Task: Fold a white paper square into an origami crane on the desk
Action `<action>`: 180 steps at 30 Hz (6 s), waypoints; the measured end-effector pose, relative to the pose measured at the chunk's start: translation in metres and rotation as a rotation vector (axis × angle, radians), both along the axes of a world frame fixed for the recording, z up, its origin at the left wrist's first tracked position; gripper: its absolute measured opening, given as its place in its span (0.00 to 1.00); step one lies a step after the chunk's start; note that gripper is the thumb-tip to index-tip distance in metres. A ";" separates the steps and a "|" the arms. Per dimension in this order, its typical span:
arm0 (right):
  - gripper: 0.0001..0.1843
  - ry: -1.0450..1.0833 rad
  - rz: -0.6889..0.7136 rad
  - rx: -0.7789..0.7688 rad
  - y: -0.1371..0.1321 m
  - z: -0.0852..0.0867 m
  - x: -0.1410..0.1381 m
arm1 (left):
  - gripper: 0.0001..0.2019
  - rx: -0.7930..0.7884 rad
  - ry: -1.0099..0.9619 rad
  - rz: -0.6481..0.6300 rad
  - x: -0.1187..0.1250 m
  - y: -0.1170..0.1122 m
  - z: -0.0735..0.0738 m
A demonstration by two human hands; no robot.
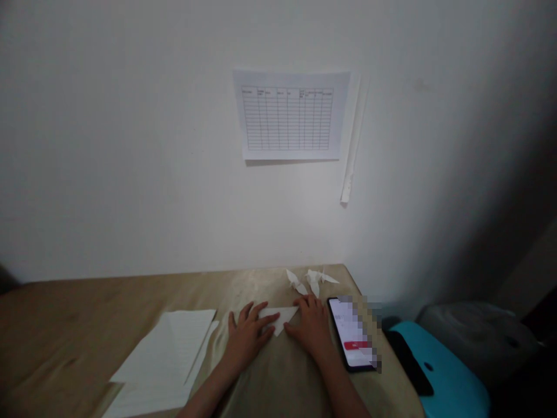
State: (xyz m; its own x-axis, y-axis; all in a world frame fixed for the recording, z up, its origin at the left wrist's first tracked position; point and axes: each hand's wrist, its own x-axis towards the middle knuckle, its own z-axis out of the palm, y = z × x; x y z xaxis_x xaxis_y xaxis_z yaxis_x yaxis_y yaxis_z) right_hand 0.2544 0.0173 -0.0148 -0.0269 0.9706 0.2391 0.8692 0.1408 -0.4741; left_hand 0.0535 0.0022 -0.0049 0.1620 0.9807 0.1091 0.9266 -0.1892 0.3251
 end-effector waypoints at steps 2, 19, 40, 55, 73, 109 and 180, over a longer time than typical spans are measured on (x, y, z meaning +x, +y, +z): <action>0.31 -0.004 0.004 -0.004 -0.001 -0.001 -0.002 | 0.19 -0.003 -0.003 -0.002 0.000 0.000 0.001; 0.29 0.002 0.032 -0.031 -0.009 -0.008 -0.005 | 0.18 0.016 -0.008 -0.003 -0.002 0.000 -0.004; 0.18 -0.001 -0.040 -0.053 0.018 0.005 0.004 | 0.19 -0.004 0.012 -0.005 0.001 -0.002 0.004; 0.18 0.007 0.006 0.036 0.009 -0.003 0.005 | 0.28 -0.003 0.059 0.062 -0.002 0.002 -0.003; 0.11 0.196 0.231 0.057 0.001 -0.004 -0.005 | 0.19 0.050 -0.105 0.091 -0.001 0.001 0.009; 0.07 0.619 0.318 0.127 0.005 -0.016 -0.007 | 0.18 0.044 -0.295 -0.027 0.001 0.003 -0.003; 0.20 0.098 0.177 0.086 -0.001 -0.014 -0.003 | 0.26 -0.007 0.028 -0.205 -0.002 0.005 0.008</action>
State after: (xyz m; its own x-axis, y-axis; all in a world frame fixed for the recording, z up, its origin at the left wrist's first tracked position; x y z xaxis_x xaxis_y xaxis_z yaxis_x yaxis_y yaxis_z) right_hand 0.2513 0.0166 -0.0284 -0.1674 0.9287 0.3309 0.7774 0.3307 -0.5350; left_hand 0.0516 0.0076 0.0027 0.3607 0.9278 0.0951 0.8776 -0.3722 0.3021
